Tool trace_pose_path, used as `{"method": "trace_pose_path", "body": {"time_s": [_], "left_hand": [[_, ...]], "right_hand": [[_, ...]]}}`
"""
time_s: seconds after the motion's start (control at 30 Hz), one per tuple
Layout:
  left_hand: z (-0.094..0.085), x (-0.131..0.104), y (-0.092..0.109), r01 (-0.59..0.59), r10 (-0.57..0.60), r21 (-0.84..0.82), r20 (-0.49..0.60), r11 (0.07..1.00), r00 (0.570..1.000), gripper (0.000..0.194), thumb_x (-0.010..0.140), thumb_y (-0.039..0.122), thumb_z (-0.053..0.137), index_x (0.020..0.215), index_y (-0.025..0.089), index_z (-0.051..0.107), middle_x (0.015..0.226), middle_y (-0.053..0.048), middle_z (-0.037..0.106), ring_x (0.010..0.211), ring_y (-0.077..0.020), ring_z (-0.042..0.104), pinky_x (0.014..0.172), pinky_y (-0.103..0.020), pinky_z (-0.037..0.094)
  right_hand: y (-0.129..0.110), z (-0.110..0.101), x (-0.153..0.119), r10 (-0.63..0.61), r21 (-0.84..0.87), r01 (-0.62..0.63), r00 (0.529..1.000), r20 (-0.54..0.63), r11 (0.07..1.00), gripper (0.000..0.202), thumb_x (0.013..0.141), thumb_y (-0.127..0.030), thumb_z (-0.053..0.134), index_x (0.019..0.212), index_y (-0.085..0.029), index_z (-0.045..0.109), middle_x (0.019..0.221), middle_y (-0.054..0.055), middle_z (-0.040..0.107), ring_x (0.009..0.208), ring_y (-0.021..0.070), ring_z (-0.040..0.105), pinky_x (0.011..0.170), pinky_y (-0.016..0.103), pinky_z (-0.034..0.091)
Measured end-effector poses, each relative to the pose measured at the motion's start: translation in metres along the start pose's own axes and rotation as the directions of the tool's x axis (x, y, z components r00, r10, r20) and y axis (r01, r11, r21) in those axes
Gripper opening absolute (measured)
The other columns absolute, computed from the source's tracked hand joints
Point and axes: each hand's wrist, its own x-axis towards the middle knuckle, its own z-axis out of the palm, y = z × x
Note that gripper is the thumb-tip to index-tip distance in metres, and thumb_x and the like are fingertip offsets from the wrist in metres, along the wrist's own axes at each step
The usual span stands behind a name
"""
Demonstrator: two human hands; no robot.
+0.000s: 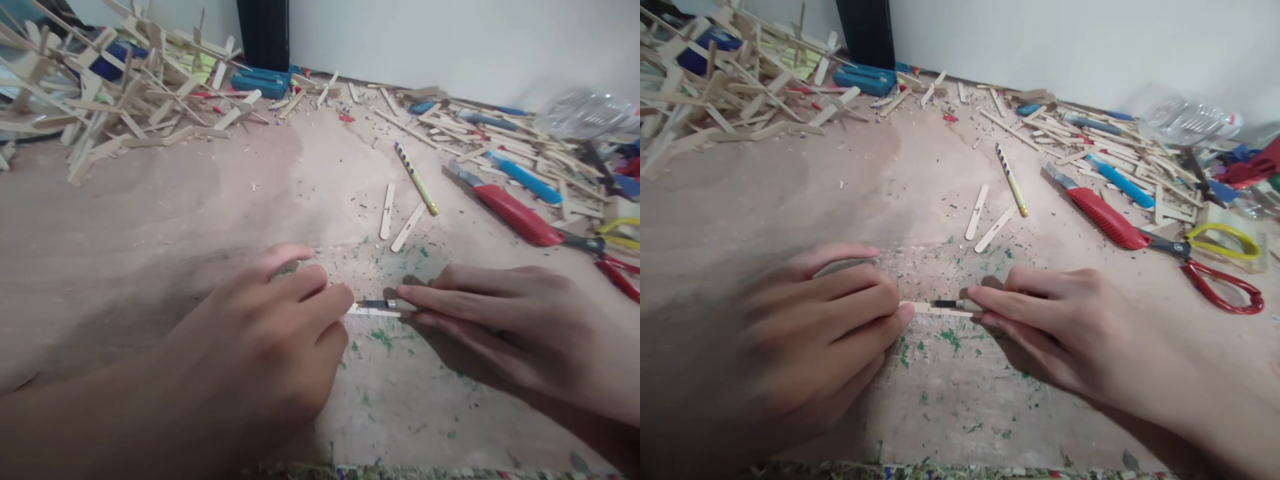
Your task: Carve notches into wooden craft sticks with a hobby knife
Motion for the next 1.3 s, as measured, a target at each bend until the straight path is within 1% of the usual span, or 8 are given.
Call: {"method": "trace_pose_path", "body": {"time_s": [0.1, 0.2, 0.4, 0.57, 0.67, 0.9, 1.1, 1.3], "left_hand": [[-0.0001, -0.0002, 0.0009, 0.007, -0.007, -0.001, 0.007, 1.000, 1.000, 0.028, 0.113, 0.007, 0.067, 0.092, 0.020, 0.082, 0.092, 0.001, 0.071, 0.087, -0.0234, 0.065, 0.112, -0.054, 0.056], [-0.0005, -0.0001, 0.0022, 0.008, -0.008, 0.006, 0.004, 1.000, 1.000, 0.030, 0.112, 0.007, 0.067, 0.090, 0.020, 0.081, 0.092, 0.000, 0.071, 0.087, -0.0238, 0.064, 0.114, -0.054, 0.056], [-0.0011, 0.0008, 0.0032, 0.021, -0.021, 0.018, 0.003, 1.000, 1.000, 0.033, 0.113, 0.006, 0.063, 0.089, 0.021, 0.080, 0.091, 0.000, 0.071, 0.085, -0.0238, 0.062, 0.114, -0.054, 0.056], [-0.0032, 0.0011, 0.0038, 0.020, -0.020, 0.032, 0.021, 0.999, 1.000, 0.033, 0.112, 0.007, 0.066, 0.087, 0.022, 0.079, 0.091, -0.001, 0.072, 0.087, -0.0242, 0.064, 0.115, -0.055, 0.059], [-0.0040, 0.0010, 0.0043, 0.019, -0.020, 0.040, 0.035, 0.999, 0.999, 0.031, 0.112, 0.009, 0.067, 0.087, 0.022, 0.080, 0.090, -0.001, 0.072, 0.087, -0.0236, 0.065, 0.115, -0.056, 0.061], [-0.0026, -0.0002, 0.0059, 0.027, -0.027, 0.039, 0.021, 0.999, 0.999, 0.031, 0.111, 0.008, 0.068, 0.084, 0.022, 0.078, 0.089, -0.001, 0.074, 0.088, -0.0230, 0.067, 0.116, -0.056, 0.064], [-0.0038, 0.0013, 0.0053, 0.029, -0.030, 0.036, 0.032, 0.999, 0.999, 0.034, 0.110, 0.005, 0.064, 0.085, 0.023, 0.080, 0.089, -0.001, 0.073, 0.086, -0.0230, 0.067, 0.117, -0.056, 0.064], [-0.0039, 0.0000, 0.0089, 0.023, -0.026, 0.081, 0.029, 0.996, 0.999, 0.036, 0.108, 0.005, 0.063, 0.083, 0.023, 0.082, 0.089, -0.001, 0.072, 0.086, -0.0239, 0.068, 0.121, -0.059, 0.064]], "right_hand": [[0.0017, 0.0021, 0.0006, -0.017, 0.030, 0.016, 1.000, 0.004, 0.999, 0.031, 0.128, -0.030, 0.058, 0.145, -0.020, 0.082, 0.097, 0.001, 0.077, 0.070, 0.0085, 0.073, 0.059, 0.023, 0.055], [0.0013, 0.0017, -0.0003, -0.026, 0.013, 0.026, 0.999, 0.023, 1.000, 0.032, 0.129, -0.029, 0.056, 0.144, -0.018, 0.082, 0.093, 0.000, 0.075, 0.068, 0.0064, 0.071, 0.059, 0.020, 0.054], [0.0030, 0.0054, -0.0025, -0.010, 0.097, 0.011, 1.000, -0.006, 0.995, 0.034, 0.127, -0.033, 0.060, 0.154, -0.029, 0.080, 0.086, -0.002, 0.073, 0.061, 0.0075, 0.067, 0.051, 0.023, 0.049], [0.0037, 0.0059, 0.0002, 0.013, 0.118, -0.019, 0.998, 0.054, 0.993, 0.036, 0.127, -0.031, 0.058, 0.154, -0.028, 0.082, 0.102, 0.005, 0.087, 0.070, 0.0144, 0.078, 0.053, 0.028, 0.056], [0.0056, 0.0049, -0.0002, 0.005, 0.096, -0.010, 0.999, 0.052, 0.995, 0.035, 0.127, -0.032, 0.057, 0.152, -0.026, 0.081, 0.106, 0.006, 0.089, 0.073, 0.0156, 0.080, 0.054, 0.029, 0.056], [0.0096, 0.0066, -0.0025, -0.065, 0.025, 0.064, 0.997, 0.031, 0.998, 0.030, 0.128, -0.025, 0.058, 0.150, -0.019, 0.078, 0.105, 0.005, 0.087, 0.074, 0.0107, 0.078, 0.060, 0.026, 0.056], [0.0070, 0.0070, -0.0012, -0.052, 0.024, 0.050, 0.997, 0.050, 0.998, 0.034, 0.130, -0.031, 0.052, 0.154, -0.025, 0.075, 0.095, 0.001, 0.081, 0.068, 0.0101, 0.073, 0.057, 0.027, 0.055], [0.0082, 0.0065, 0.0006, -0.052, 0.019, 0.051, 0.999, 0.017, 0.998, 0.032, 0.128, -0.030, 0.057, 0.150, -0.026, 0.079, 0.088, -0.001, 0.077, 0.065, 0.0106, 0.071, 0.055, 0.027, 0.052]]}}
